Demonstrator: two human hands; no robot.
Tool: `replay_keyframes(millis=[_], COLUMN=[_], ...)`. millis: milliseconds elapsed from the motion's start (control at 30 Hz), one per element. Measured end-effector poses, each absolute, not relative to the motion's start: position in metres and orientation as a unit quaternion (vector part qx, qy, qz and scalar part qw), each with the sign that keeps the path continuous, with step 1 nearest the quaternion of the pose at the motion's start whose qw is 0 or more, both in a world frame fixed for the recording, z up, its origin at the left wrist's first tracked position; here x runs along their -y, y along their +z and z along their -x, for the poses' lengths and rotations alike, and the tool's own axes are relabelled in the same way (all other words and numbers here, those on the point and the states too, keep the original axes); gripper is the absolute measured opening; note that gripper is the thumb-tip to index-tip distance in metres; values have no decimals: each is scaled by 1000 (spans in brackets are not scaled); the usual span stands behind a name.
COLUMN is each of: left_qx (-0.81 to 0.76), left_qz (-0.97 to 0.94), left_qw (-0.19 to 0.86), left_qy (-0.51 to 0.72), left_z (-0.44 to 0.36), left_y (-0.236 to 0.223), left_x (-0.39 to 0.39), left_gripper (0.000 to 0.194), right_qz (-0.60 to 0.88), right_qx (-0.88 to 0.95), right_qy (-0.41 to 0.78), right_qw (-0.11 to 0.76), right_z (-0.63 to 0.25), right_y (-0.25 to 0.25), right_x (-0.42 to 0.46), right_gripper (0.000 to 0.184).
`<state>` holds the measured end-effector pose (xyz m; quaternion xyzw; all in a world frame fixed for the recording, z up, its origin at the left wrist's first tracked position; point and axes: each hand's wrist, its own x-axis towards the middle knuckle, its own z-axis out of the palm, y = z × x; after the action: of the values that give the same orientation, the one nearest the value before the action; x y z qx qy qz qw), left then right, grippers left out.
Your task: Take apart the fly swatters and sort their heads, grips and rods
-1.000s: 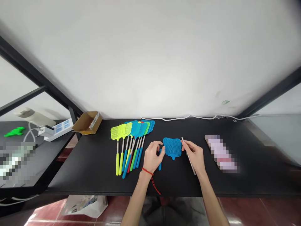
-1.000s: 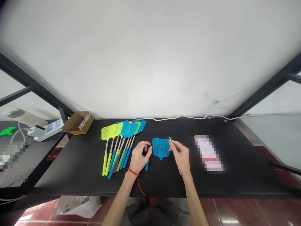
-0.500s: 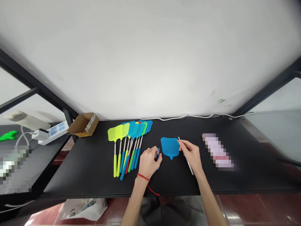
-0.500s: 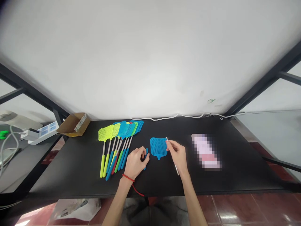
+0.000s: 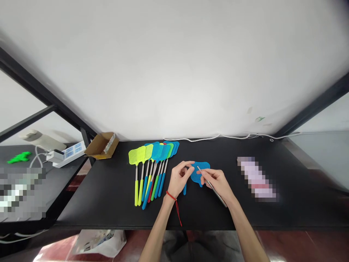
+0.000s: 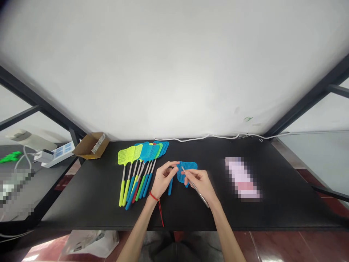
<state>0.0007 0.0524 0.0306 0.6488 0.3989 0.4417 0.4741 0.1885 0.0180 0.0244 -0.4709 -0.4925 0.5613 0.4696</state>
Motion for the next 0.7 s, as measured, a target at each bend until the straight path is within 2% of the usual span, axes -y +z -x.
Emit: replay_keyframes(millis=[300, 700], left_qx=[-345, -363], left_qz=[-583, -589], left_qw=[588, 552], left_qy=[442, 467], left_z=[-2, -1], left_y=[23, 22], left_x=[-55, -53], left_gripper=[27, 26], right_qz=[431, 411], right_qx=[516, 519], right_qy=[607, 630], right_qw=[425, 407], right_z=[-180, -181], right_y=[30, 24], right_x=[-20, -15], right_gripper=[47, 44])
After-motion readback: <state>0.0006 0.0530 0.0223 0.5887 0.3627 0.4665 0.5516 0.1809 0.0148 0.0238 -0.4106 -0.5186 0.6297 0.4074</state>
